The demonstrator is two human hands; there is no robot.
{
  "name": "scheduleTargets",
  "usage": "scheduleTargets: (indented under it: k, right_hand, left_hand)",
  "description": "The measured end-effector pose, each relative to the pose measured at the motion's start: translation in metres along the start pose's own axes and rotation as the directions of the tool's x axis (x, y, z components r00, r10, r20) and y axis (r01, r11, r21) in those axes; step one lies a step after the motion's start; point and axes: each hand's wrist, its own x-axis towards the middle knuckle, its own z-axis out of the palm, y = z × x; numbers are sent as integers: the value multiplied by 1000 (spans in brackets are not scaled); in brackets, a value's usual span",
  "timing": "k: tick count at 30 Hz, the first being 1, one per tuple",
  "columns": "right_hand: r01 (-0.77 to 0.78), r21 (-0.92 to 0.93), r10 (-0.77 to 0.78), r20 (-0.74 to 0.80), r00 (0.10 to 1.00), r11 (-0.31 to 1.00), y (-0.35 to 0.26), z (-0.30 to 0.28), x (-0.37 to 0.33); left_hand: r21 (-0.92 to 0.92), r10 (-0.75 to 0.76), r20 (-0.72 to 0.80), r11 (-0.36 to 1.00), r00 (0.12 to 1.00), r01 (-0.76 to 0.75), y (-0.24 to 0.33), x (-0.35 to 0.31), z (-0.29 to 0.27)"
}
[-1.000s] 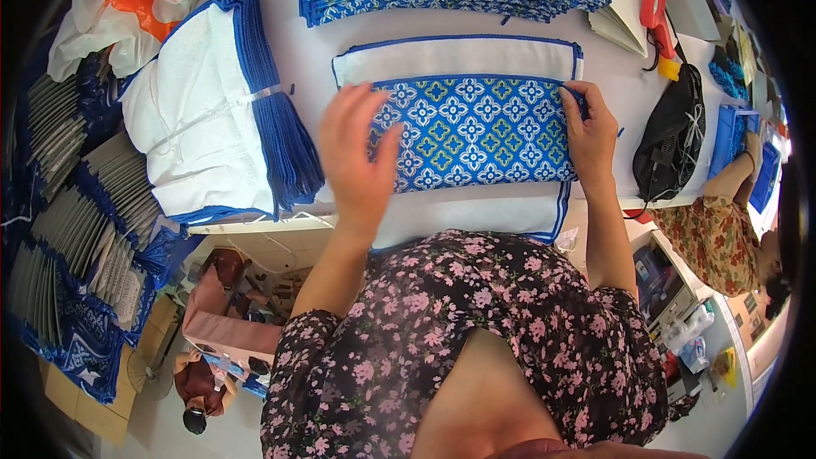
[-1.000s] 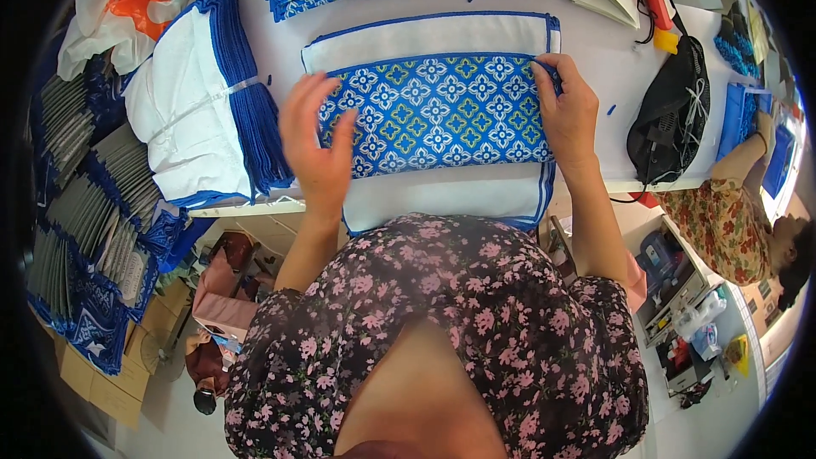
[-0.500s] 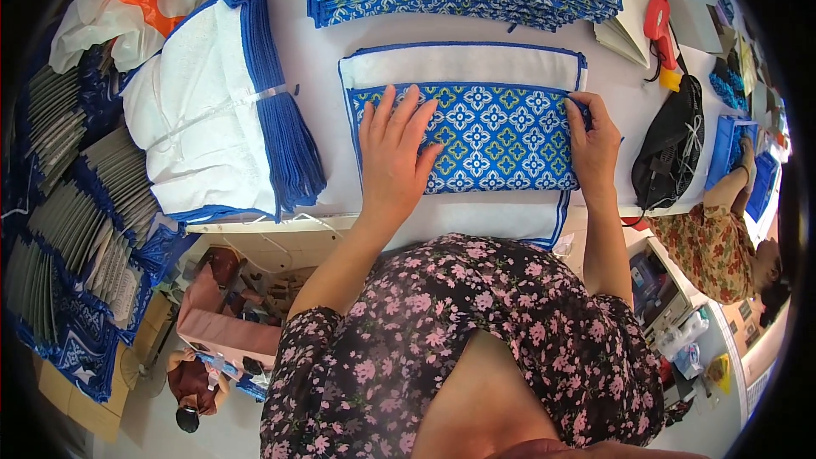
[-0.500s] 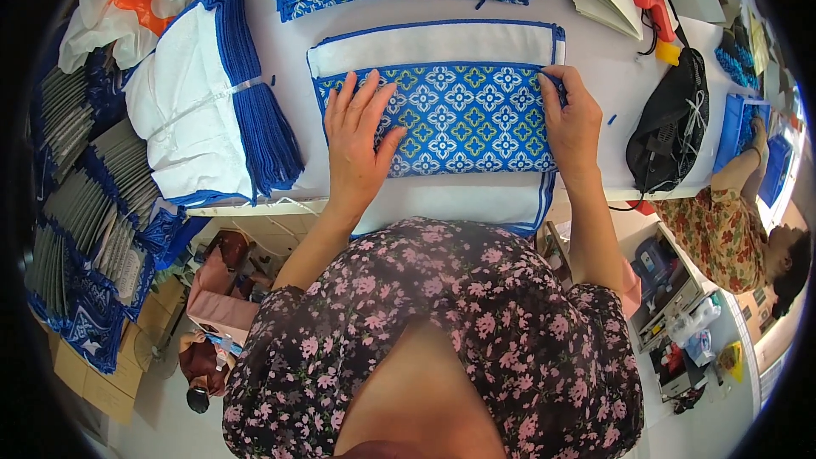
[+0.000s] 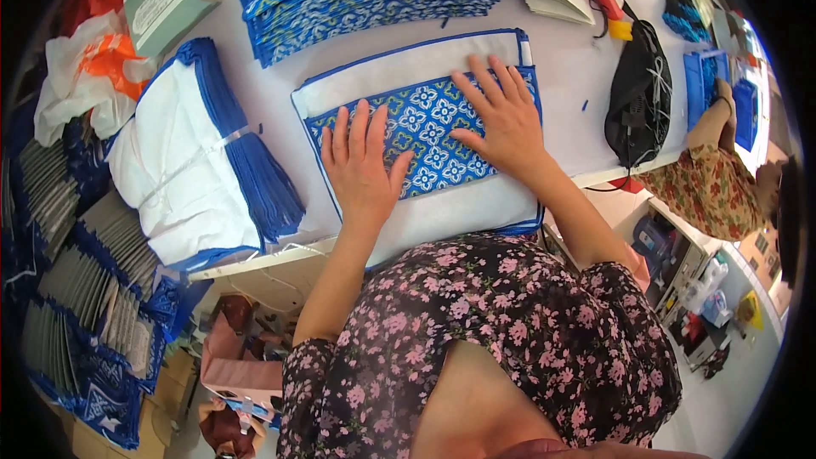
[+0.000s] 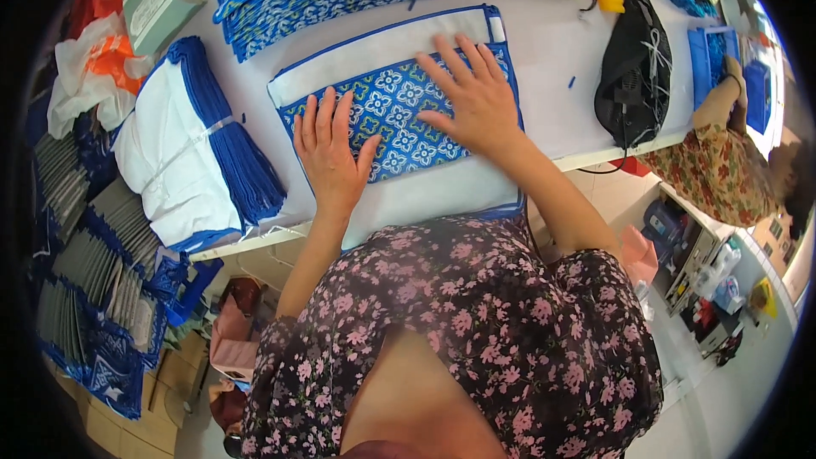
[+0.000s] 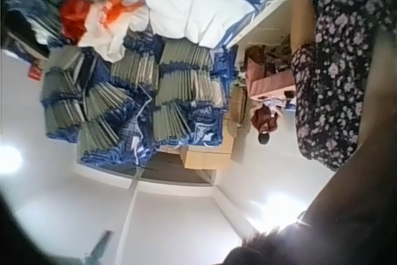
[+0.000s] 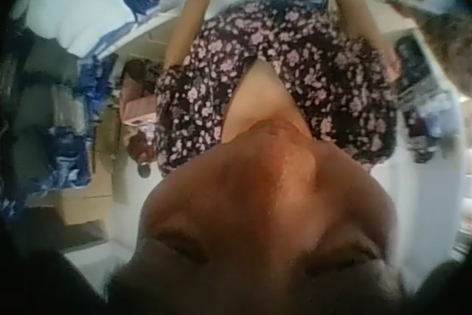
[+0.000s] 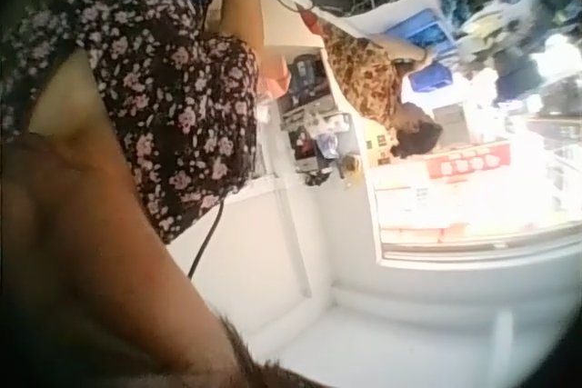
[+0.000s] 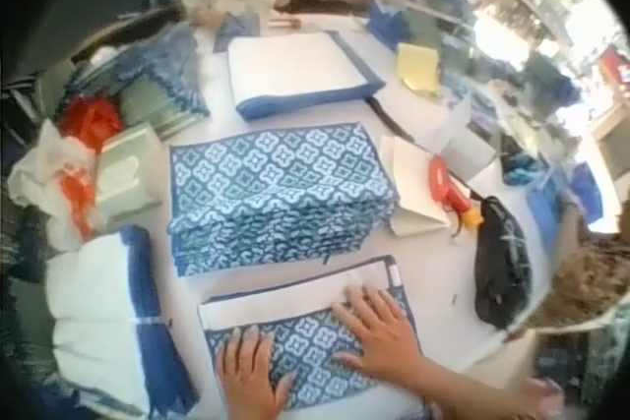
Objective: The person folds fabric items by hand and places them into plastic storage bags.
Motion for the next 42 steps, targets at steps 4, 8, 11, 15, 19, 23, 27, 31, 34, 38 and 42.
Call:
scheduleTargets:
  k: [4,8,11,15,19,23,27,31,34,38,42]
  right_hand:
    - [-53,4,53,-47,997,999,18,7,-9]
    - [7,147,17,-162,987,989,28,11,-4]
    - [134,295,-39,-308,951,946,41,-2,-14]
    - [249,147,-251,-5,968,957,18,-24,-42]
    - [216,-83,-225,-120,967,973,22,-2,-40]
    - [74,164,-75,1,997,984,29,-41,-8]
    - [-112,106,44,498,866,988,61,-121,70]
    - [-6,58,1,83,997,998,94,-183,151]
    - [-50,-7,48,-192,980,999,120,-229,170]
    - [306,-84,-312,-424,850,948,107,-191,198]
    - [225,-240,-301,-354,886,944,114,-109,191]
  left_hand:
    - [55,2,-9,999,1000,-1,6,-1,3]
    - [67,32,-42,997,999,-29,2,6,7]
    - [-68,70,-108,995,992,-77,-12,5,-3]
    - [-382,164,-52,908,985,-172,-37,-30,-35]
    - [-56,185,83,982,979,-180,-30,-31,-47]
    - [-83,191,34,979,981,-188,-43,-3,-65]
    - [-261,45,385,963,922,62,-57,87,-124]
    - [-182,181,81,970,980,-164,-63,201,-186]
    - [-230,368,-150,890,918,-394,-31,246,-227]
    - [277,570,-369,822,734,-498,-61,244,-210]
    - [145,445,-111,892,889,-428,-101,225,-138]
